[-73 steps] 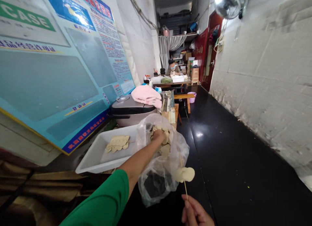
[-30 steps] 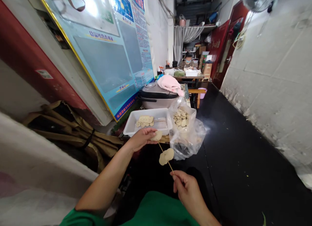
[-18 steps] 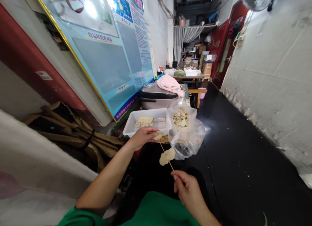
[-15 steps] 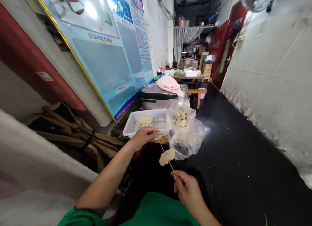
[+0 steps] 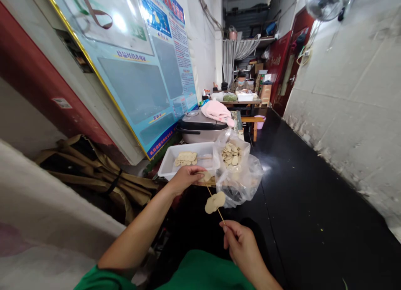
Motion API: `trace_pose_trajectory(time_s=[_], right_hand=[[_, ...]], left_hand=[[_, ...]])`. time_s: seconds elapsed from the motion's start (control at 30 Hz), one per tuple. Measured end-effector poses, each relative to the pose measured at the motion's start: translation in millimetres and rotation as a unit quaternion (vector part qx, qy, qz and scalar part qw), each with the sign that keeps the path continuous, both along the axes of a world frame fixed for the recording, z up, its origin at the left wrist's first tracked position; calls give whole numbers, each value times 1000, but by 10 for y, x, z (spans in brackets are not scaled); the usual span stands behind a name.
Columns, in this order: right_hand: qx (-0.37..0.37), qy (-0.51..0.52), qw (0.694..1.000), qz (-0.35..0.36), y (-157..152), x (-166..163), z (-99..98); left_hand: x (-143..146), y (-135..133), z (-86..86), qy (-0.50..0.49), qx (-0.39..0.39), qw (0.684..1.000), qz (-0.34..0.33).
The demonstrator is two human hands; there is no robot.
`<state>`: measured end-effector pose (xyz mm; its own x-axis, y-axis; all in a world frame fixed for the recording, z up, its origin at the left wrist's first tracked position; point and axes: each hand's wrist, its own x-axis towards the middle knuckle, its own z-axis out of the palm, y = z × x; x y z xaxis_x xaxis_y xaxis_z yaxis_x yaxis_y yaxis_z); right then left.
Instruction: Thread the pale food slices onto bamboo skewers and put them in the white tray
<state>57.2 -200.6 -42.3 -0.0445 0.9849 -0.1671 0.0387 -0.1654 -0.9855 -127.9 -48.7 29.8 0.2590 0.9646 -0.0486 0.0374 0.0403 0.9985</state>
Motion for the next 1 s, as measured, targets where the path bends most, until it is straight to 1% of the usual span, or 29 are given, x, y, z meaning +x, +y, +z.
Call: trace_pose_trajectory(time_s=[0.23, 0.43, 0.73, 1.0], right_hand=[[-3, 2, 1000, -3, -33, 25, -1], [-3, 6, 1000, -4, -27, 32, -55], [-5, 7, 1000, -6, -4, 15, -58], [-8, 12, 1000, -9, -11, 9, -94]], left_hand=[[21, 25, 9, 11, 8, 1000, 0], [35, 25, 25, 44, 25, 999, 5], [16, 36, -11, 50, 48, 998, -1], [33, 27, -26, 87, 81, 993, 5]])
